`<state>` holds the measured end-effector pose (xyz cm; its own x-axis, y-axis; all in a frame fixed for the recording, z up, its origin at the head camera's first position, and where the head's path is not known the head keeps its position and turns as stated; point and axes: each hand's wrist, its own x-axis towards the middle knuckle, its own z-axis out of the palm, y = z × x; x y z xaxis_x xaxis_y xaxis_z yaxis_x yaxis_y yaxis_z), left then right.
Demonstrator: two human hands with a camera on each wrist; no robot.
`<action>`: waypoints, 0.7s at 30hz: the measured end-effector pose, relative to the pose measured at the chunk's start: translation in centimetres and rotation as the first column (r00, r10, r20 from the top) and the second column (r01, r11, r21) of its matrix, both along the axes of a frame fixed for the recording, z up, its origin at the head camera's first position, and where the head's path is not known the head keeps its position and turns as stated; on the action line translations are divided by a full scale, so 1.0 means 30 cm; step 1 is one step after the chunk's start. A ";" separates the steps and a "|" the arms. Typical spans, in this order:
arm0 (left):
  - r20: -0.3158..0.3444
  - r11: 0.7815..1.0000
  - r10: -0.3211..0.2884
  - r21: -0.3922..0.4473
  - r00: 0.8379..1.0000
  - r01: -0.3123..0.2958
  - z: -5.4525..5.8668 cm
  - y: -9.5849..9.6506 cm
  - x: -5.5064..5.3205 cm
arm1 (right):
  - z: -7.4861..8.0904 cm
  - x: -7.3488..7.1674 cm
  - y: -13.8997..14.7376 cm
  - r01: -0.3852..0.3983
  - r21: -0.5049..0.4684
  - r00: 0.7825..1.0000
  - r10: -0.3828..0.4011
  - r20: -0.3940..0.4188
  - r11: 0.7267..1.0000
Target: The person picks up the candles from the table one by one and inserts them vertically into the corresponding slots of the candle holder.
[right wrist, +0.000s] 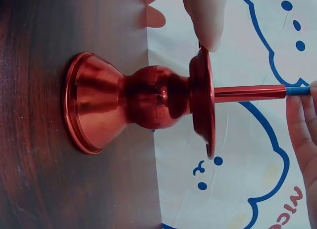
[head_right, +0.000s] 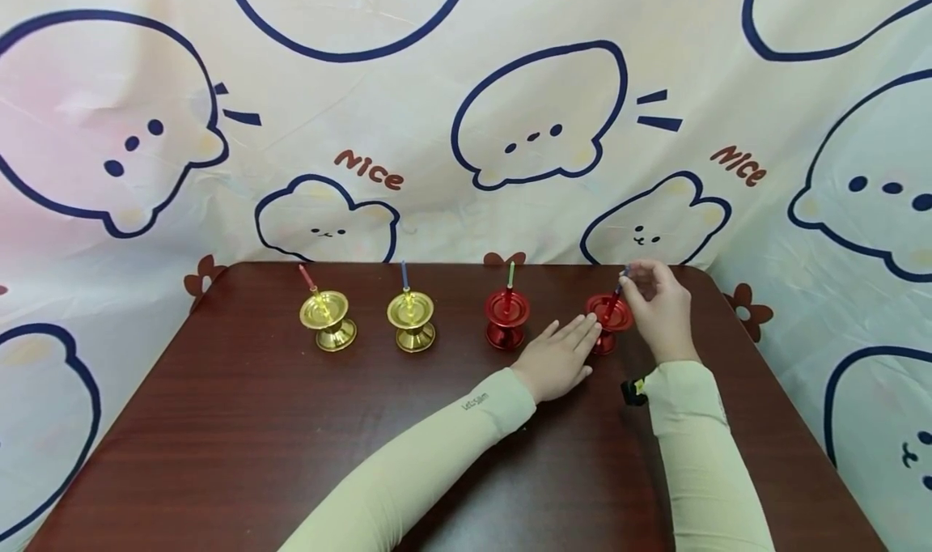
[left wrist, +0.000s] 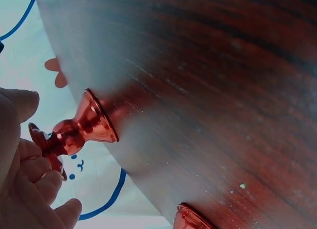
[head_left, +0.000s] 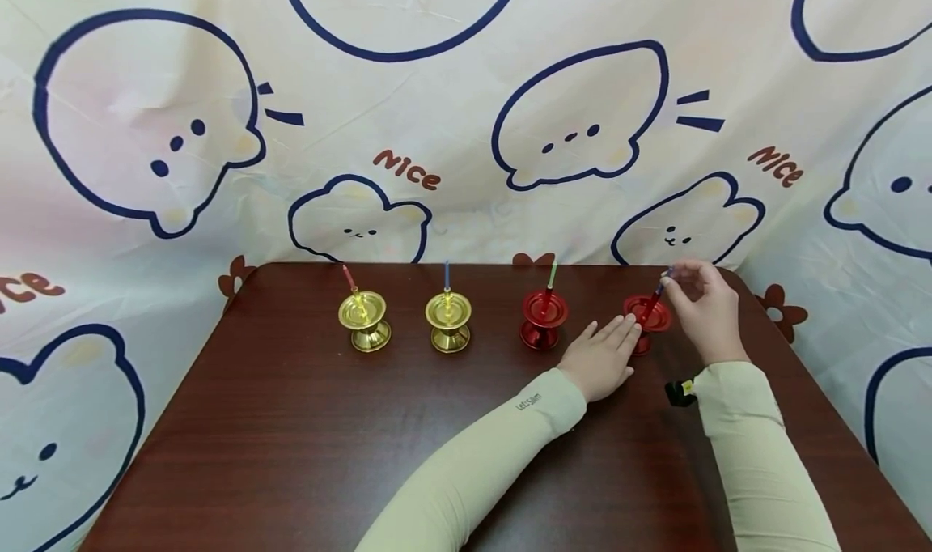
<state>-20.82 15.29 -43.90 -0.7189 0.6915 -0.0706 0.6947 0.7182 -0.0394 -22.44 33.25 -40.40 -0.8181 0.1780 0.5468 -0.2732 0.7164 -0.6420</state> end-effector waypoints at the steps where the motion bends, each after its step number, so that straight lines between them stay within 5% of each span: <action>1: 0.003 1.000 0.002 0.002 1.000 -0.002 0.002 0.000 0.000 | 0.002 -0.001 -0.001 0.000 -0.003 1.000 0.000 0.002 1.000; 21: 0.025 1.000 0.015 0.018 1.000 -0.016 -0.008 0.012 -0.009 | -0.011 -0.008 -0.019 0.029 -0.082 1.000 -0.029 0.000 0.996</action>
